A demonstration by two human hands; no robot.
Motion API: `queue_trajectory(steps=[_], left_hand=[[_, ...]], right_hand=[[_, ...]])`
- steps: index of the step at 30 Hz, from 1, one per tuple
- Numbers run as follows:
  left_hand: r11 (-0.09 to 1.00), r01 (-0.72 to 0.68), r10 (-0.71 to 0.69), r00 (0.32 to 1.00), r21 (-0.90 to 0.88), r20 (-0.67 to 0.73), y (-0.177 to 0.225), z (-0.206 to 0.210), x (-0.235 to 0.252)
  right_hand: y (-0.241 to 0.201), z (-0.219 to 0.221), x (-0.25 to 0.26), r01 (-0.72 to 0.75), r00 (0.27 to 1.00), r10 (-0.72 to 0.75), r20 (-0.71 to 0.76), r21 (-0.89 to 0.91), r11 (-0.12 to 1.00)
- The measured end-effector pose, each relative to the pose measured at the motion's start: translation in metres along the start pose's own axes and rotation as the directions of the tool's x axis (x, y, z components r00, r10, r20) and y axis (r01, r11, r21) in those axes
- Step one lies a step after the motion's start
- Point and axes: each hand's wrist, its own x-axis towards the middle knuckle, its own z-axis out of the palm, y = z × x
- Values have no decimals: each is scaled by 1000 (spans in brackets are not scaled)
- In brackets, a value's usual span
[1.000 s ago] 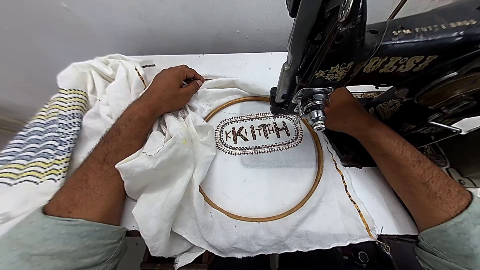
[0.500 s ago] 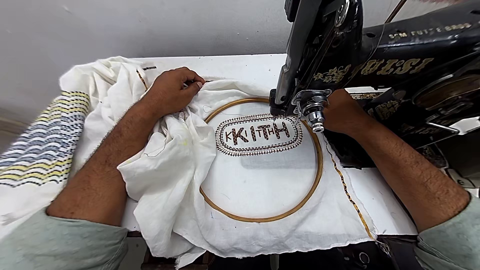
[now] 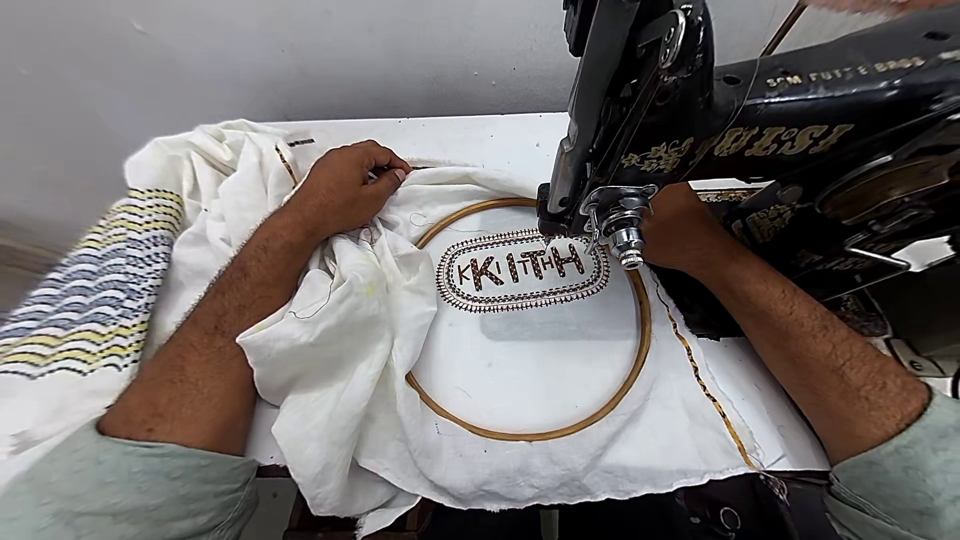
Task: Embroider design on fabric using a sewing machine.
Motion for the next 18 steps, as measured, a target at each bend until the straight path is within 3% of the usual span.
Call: queue_trajectory(steps=[4,9,18], left_hand=[[1000,1,-1,1000,-2,-1,0,0,0],[1000,-16,16,1000,-5,9,0,2,1],[1000,-18,18,1000,-5,4,2,2,0]], right_hand=[[6,5,0,37,992,-45,-121,-67,997],[17,6,3,-23,978,-16,-209,-185,982],[5,-2,-1,-23,996,14,-90,-98,995]])
